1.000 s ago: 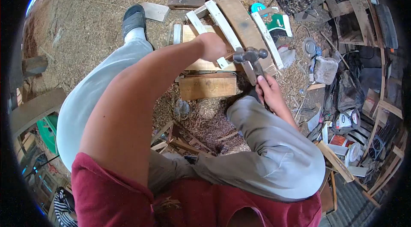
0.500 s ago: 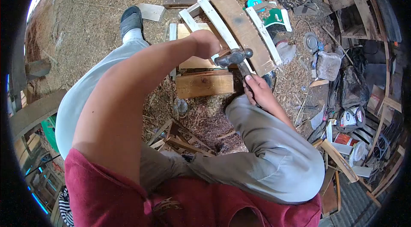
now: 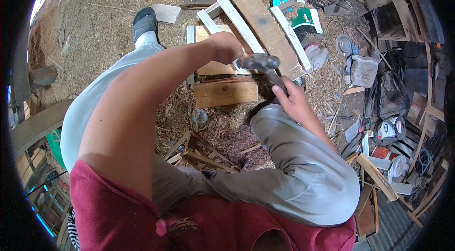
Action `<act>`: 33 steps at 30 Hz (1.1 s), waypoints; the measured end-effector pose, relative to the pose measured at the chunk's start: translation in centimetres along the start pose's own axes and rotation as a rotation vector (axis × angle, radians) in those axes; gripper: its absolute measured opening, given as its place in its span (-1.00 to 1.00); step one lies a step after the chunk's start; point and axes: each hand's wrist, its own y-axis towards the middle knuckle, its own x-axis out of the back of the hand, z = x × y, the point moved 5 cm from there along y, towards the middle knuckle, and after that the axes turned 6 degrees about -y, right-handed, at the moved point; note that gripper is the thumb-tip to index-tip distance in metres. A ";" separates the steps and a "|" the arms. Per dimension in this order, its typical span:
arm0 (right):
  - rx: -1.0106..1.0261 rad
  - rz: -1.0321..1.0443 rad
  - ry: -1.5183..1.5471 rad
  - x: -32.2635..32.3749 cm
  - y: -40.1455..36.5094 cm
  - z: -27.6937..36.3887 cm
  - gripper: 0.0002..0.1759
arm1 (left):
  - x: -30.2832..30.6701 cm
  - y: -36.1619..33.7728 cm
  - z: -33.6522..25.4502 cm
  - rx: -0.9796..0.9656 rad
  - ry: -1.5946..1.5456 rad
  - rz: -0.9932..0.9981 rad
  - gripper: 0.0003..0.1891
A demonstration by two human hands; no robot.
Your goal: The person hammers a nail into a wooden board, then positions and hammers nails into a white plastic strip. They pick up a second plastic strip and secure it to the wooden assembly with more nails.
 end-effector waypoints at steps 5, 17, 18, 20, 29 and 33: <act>0.189 -0.087 -0.101 0.9 0.5 1.9 -0.60 | 0.0 0.0 0.3 0.036 -0.074 -0.004 -0.85; 0.131 -0.020 -0.104 -0.3 -0.2 3.1 -0.67 | -0.7 0.5 0.0 -0.006 0.018 0.013 -0.84; 0.158 -0.074 -0.080 0.1 -0.4 3.4 -0.67 | -0.3 0.2 -0.2 -0.003 -0.010 0.008 -0.85; 0.222 -0.144 -0.086 1.0 -0.7 3.5 -0.65 | 0.5 -0.3 -0.3 0.015 -0.051 -0.020 -0.86; 0.121 0.036 -0.278 -1.0 -0.6 2.2 -0.68 | -0.1 0.3 -0.4 -0.032 0.060 0.014 -0.87; 0.171 -0.129 0.017 1.7 -0.9 4.6 -0.70 | 0.4 -0.5 -0.1 0.080 -0.141 0.006 -0.85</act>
